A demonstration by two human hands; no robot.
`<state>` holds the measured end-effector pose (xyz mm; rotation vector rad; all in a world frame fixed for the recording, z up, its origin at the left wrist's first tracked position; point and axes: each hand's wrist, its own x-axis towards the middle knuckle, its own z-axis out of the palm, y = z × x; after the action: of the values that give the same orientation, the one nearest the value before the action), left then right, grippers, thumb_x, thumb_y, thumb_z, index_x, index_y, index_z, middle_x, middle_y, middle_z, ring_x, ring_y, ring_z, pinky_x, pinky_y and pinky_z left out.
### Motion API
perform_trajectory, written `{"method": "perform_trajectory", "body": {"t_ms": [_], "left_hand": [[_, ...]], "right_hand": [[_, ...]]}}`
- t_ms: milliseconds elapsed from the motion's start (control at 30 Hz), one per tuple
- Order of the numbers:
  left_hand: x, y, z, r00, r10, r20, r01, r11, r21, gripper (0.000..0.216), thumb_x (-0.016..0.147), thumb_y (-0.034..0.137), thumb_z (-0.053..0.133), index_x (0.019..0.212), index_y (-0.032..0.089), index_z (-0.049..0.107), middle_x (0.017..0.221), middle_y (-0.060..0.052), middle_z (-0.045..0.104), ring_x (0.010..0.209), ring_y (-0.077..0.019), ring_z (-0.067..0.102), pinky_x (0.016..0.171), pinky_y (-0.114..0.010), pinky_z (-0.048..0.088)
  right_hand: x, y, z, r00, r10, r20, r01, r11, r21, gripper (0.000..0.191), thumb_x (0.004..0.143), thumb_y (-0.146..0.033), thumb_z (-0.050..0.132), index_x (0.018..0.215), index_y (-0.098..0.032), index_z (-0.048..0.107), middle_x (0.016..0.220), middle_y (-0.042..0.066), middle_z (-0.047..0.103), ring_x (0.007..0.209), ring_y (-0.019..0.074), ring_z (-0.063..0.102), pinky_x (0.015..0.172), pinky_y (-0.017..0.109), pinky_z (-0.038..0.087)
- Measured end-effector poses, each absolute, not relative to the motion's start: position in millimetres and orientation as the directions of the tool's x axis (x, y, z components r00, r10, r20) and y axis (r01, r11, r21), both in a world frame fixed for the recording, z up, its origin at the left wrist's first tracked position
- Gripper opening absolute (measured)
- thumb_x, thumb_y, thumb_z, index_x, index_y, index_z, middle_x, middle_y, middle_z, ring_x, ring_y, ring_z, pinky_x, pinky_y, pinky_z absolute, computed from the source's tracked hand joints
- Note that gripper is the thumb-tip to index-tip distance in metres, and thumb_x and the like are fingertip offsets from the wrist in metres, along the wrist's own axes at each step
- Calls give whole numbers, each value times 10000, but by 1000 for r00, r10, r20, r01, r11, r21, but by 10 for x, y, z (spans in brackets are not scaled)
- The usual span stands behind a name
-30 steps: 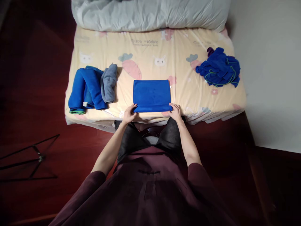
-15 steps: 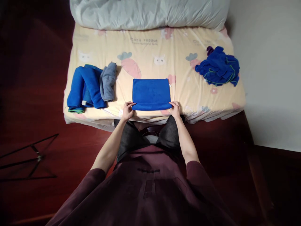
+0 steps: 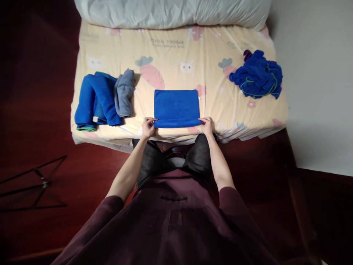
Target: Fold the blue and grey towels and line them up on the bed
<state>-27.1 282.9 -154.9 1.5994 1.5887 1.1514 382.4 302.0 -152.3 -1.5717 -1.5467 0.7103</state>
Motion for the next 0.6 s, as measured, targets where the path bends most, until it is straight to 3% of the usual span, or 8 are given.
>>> {"method": "perform_trajectory", "body": {"t_ms": [167,267,433,600], "left_hand": [[-283,2822,-1516,-123,979,165,469,-89,879,245,906,415,652,931,191,749,1009,-103,575,919,-236,615,844,-384,553],[-285,2830,-1510,-156,977,146,454,-61,889,277,894,475,686,910,200,711,975,-85,577,887,-225,597,811,-362,542],[-286,2839,-1530,-198,973,116,448,-16,894,332,891,516,713,818,202,633,944,-66,552,859,-210,576,844,-363,525],[-275,2832,-1539,-202,973,110,429,-13,903,375,912,557,694,810,203,620,948,-67,564,831,-192,572,839,-352,521]], "right_hand": [[3844,3042,-1518,85,989,119,534,55,-844,240,775,-174,675,957,-212,828,954,64,630,885,218,630,821,370,587],[3848,3064,-1525,118,988,99,533,21,-846,76,798,-256,712,794,-195,757,876,49,602,789,201,591,746,352,567],[3851,3080,-1554,111,980,167,580,72,-812,385,852,-395,730,578,-236,511,740,14,527,755,188,556,746,327,522],[3863,3083,-1552,103,973,206,582,109,-806,453,932,-549,653,619,-247,527,690,0,473,718,191,521,730,333,492]]}}
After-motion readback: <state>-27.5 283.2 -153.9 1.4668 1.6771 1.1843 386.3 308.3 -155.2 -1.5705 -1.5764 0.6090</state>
